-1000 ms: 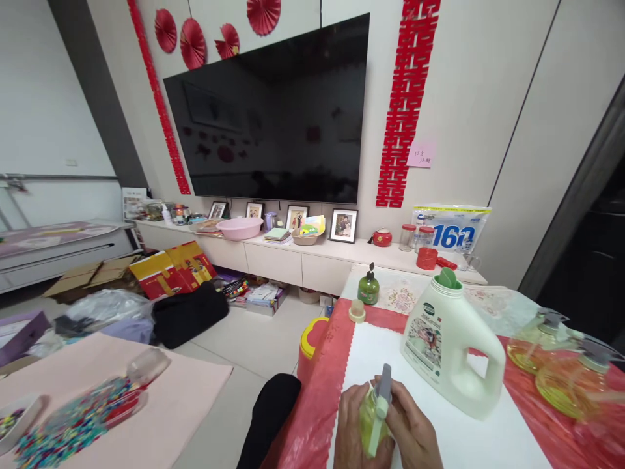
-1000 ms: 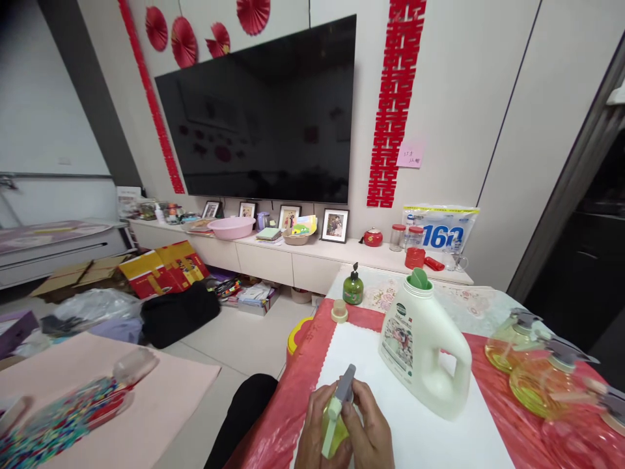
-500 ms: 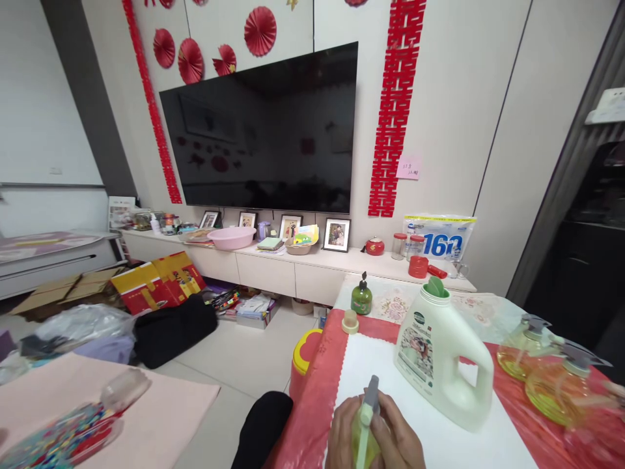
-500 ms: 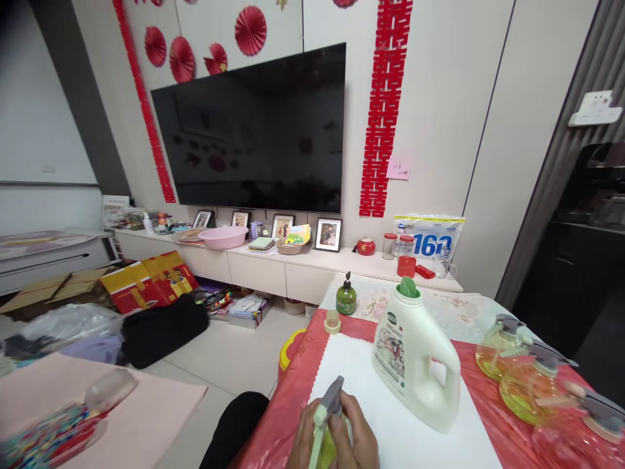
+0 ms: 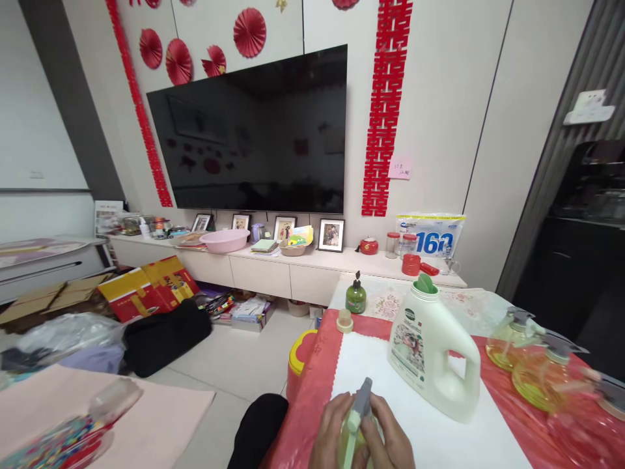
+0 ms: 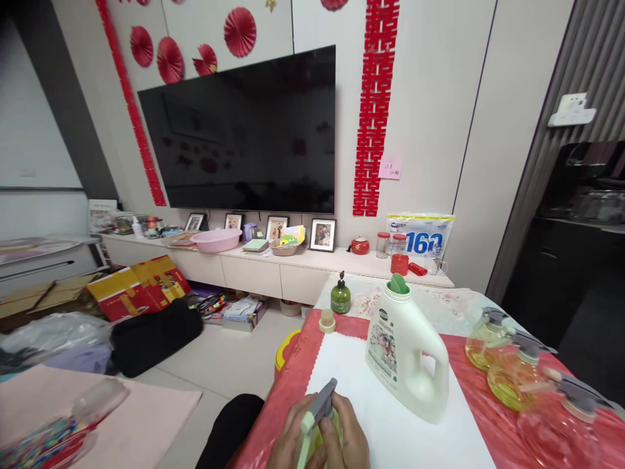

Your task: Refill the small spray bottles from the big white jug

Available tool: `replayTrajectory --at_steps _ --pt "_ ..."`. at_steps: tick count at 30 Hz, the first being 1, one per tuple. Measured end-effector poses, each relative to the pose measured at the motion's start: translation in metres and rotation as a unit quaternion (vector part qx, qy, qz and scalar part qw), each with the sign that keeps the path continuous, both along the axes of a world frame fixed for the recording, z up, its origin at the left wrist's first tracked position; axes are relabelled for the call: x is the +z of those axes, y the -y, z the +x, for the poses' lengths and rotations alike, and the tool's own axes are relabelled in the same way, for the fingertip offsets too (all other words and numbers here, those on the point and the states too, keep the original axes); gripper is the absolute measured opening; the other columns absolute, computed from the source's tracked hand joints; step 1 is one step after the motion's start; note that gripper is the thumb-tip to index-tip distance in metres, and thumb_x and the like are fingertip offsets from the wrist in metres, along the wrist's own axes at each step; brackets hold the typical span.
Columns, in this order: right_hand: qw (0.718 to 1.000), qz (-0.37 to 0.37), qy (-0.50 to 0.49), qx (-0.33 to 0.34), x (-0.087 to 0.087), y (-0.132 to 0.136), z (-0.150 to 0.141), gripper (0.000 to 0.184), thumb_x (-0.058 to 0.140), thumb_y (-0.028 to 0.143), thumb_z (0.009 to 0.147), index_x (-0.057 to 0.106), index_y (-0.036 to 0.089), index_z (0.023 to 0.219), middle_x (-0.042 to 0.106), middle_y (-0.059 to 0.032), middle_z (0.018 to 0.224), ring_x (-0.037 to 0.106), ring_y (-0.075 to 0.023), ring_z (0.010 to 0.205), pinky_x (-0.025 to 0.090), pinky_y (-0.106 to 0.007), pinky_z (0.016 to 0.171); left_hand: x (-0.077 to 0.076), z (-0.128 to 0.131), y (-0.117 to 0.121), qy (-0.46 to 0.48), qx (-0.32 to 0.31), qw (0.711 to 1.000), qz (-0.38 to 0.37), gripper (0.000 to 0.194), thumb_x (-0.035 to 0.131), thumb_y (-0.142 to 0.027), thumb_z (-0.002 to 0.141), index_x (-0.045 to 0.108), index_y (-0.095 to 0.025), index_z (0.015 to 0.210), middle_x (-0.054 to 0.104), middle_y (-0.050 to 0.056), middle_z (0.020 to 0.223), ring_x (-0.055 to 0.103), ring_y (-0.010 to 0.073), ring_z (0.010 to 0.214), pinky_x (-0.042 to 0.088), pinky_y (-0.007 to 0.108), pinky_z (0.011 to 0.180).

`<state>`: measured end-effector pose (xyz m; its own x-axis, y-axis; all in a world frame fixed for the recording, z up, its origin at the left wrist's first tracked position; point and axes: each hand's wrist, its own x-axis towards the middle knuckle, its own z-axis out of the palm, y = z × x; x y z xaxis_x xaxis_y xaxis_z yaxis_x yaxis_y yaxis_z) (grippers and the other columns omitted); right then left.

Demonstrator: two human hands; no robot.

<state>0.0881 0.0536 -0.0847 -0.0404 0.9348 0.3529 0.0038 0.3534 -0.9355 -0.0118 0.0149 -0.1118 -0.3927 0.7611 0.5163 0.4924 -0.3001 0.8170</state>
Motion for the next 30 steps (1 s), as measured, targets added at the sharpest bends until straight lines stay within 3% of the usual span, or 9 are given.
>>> replayTrajectory --at_steps 4,10,16,19,25,30 --pt "0.999 0.047 0.026 -0.007 0.001 -0.003 0.002 0.04 0.057 0.059 0.089 0.075 0.028 0.106 0.076 -0.006 0.103 0.071 -0.0242 0.095 0.057 -0.032 0.086 0.016 -0.004 -0.001 0.118 -0.068 0.991 -0.003 0.043 0.06 -0.052 0.089 0.072 -0.022 0.116 0.073 0.013 0.118 0.07 0.0272 0.112 0.056 0.04 0.1" --pt "0.996 0.067 0.057 0.019 0.008 -0.006 0.012 0.029 0.061 0.05 0.089 0.075 0.028 0.102 0.074 -0.0058 0.102 0.07 -0.0229 0.096 0.056 -0.03 0.085 0.029 0.004 -0.007 0.349 -0.156 0.924 0.008 0.045 0.071 -0.06 0.079 0.076 -0.02 0.101 0.076 0.012 0.104 0.072 0.0281 0.1 0.058 0.039 0.091" --pt "0.999 0.007 0.03 0.016 0.009 -0.006 0.014 0.033 0.068 0.057 0.082 0.076 0.026 0.09 0.071 -0.0063 0.096 0.068 -0.0238 0.096 0.056 -0.031 0.086 0.031 0.004 -0.012 0.375 -0.165 0.912 -0.013 0.046 0.078 -0.061 0.071 0.076 -0.02 0.092 0.078 0.011 0.094 0.073 0.0282 0.091 0.059 0.04 0.088" --pt "0.999 -0.008 0.024 0.025 0.007 -0.004 0.013 0.037 0.067 0.06 0.081 0.076 0.026 0.092 0.071 -0.0068 0.096 0.068 -0.0242 0.096 0.056 -0.031 0.086 0.029 0.004 -0.011 0.385 -0.168 0.908 0.005 0.047 0.076 -0.061 0.073 0.076 -0.019 0.096 0.078 0.011 0.094 0.073 0.0286 0.09 0.059 0.04 0.085" --pt "0.999 0.038 0.034 0.016 0.008 -0.002 0.016 0.03 0.065 0.053 0.086 0.075 0.027 0.094 0.071 -0.006 0.097 0.068 -0.0218 0.094 0.055 -0.028 0.084 0.034 0.005 -0.007 0.435 -0.215 0.874 0.017 0.056 0.062 -0.07 0.081 0.077 -0.019 0.099 0.078 0.012 0.1 0.072 0.0289 0.096 0.057 0.042 0.092" --pt "0.994 0.087 0.059 -0.001 0.009 -0.002 0.016 0.025 0.061 0.049 0.091 0.072 0.027 0.092 0.069 -0.0039 0.092 0.066 -0.0192 0.087 0.055 -0.027 0.079 0.036 0.009 -0.009 0.441 -0.169 0.881 -0.032 0.042 0.083 -0.054 0.069 0.078 -0.019 0.092 0.08 0.011 0.095 0.072 0.0286 0.094 0.056 0.04 0.093"
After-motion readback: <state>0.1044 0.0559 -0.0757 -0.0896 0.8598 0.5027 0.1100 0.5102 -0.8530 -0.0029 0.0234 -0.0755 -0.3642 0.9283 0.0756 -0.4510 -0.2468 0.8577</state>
